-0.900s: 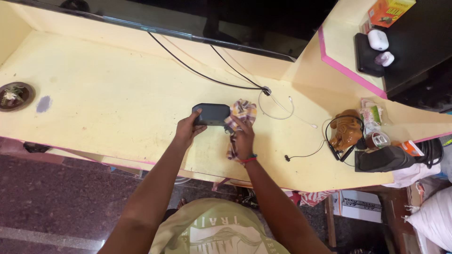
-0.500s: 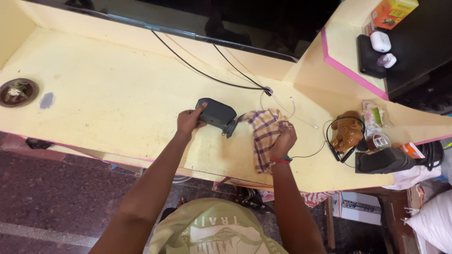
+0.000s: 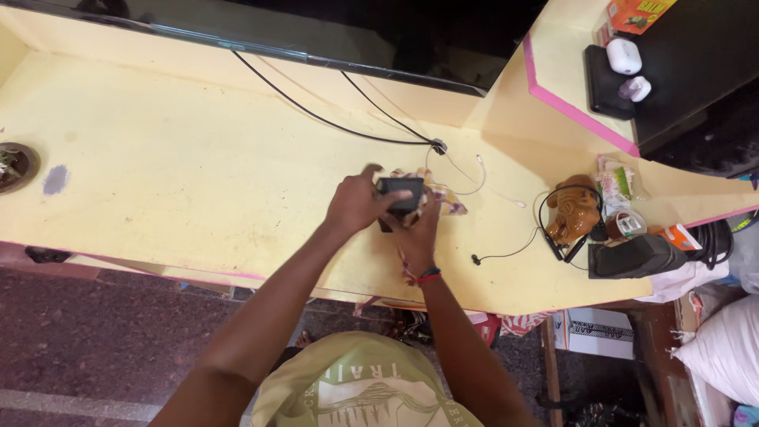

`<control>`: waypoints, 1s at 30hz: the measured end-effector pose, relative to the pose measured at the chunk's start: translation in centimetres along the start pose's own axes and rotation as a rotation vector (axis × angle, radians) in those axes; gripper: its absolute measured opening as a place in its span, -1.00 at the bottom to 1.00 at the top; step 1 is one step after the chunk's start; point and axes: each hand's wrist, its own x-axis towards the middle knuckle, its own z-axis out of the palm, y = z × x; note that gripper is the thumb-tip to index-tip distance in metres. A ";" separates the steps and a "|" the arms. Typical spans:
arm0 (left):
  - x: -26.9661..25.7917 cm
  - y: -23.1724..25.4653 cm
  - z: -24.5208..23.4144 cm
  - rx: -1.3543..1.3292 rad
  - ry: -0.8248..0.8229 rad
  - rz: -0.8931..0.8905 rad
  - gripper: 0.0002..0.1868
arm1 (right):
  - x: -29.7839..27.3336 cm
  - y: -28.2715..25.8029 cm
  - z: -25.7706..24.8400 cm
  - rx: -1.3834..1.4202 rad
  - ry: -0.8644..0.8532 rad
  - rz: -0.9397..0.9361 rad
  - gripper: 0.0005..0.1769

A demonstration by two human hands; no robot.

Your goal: The person wipes a small electronic speaker and a decorative elephant figurine by hand with a cloth, then places the speaker on a shelf.

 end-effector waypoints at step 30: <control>1.5 -6.0 -7.1 0.074 0.123 0.360 0.04 | 8.8 6.1 -1.5 0.179 0.018 0.386 -0.63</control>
